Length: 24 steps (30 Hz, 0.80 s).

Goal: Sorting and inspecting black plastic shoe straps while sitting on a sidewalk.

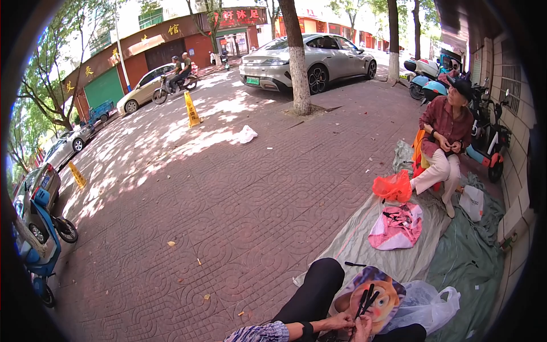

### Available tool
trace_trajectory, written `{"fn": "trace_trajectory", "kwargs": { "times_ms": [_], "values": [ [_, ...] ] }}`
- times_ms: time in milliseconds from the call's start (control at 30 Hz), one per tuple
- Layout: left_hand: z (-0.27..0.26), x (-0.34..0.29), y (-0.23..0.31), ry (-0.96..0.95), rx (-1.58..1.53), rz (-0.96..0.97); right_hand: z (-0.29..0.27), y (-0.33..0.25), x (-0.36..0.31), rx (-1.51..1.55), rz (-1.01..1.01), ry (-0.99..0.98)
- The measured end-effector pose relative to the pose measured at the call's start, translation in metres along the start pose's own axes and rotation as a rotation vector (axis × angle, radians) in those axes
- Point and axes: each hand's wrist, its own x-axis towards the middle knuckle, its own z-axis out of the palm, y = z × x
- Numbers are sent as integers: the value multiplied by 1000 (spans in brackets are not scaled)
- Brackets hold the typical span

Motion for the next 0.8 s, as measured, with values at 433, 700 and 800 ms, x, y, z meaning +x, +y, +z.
{"fn": "trace_trajectory", "kwargs": {
  "times_ms": [433, 700, 800],
  "values": [
    [-1, -4, 6, -3, -38, 0, 0, 6, 5, -6, -40, 13],
    [-1, -9, 15, -25, -74, -4, -9, 18, 10, 21, -7, -14],
    [-1, -9, 17, -29, -55, 9, -10, 19, 10, 31, -12, -7]
  ]
}}
